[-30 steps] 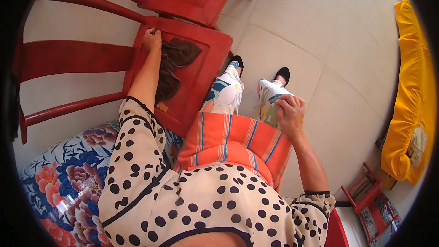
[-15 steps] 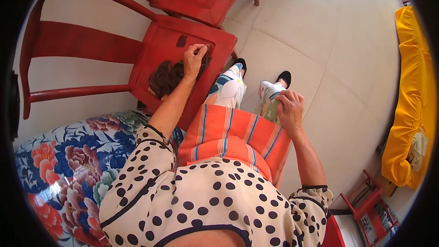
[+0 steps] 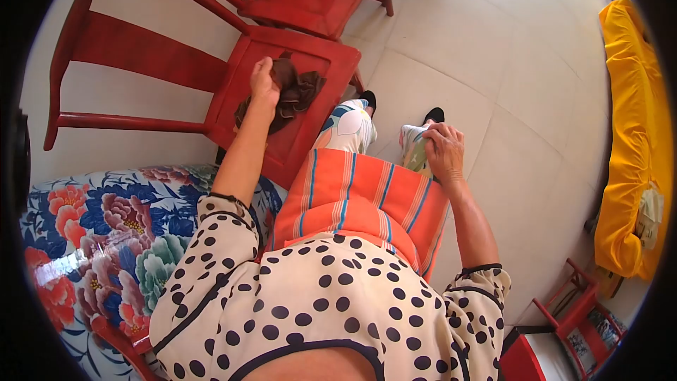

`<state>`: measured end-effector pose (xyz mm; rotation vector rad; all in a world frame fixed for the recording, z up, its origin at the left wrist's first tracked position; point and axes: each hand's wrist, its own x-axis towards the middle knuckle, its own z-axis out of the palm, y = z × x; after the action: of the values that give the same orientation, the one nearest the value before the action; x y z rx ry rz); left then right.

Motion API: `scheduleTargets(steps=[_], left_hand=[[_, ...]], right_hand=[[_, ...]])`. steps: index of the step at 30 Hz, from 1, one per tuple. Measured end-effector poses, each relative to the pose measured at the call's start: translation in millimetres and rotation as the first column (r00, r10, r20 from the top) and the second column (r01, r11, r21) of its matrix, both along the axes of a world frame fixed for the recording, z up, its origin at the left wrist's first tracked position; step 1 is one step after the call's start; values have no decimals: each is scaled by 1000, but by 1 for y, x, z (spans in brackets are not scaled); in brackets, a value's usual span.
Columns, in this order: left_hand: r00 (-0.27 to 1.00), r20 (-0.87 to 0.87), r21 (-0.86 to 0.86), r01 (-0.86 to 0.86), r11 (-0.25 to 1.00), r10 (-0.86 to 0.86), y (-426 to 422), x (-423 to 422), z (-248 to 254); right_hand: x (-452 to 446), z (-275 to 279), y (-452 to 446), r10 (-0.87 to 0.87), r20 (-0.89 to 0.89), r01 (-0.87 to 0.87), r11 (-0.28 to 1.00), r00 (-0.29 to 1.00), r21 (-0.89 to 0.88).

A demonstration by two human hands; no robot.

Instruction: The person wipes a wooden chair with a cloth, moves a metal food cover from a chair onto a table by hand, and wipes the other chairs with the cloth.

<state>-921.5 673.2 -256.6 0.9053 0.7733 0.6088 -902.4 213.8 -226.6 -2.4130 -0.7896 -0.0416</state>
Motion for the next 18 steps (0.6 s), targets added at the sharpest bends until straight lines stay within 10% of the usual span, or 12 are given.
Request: scheduleTargets(steps=[3, 7, 13, 18], left_hand=[[983, -127, -107, 123, 987, -136, -9, 18, -38], [915, -371, 240, 261, 935, -160, -26, 44, -69], [911, -410, 801, 378, 464, -34, -43, 34, -64], [865, -493, 835, 501, 227, -95, -60, 17, -42]], right_hand=[[0, -2, -4, -10, 0, 10, 1000, 1000, -22], [1, 0, -6, -17, -10, 16, 999, 1000, -33], [1, 3, -3, -6, -32, 5, 1000, 999, -30], [1, 6, 0, 4, -44, -4, 1000, 999, -15]])
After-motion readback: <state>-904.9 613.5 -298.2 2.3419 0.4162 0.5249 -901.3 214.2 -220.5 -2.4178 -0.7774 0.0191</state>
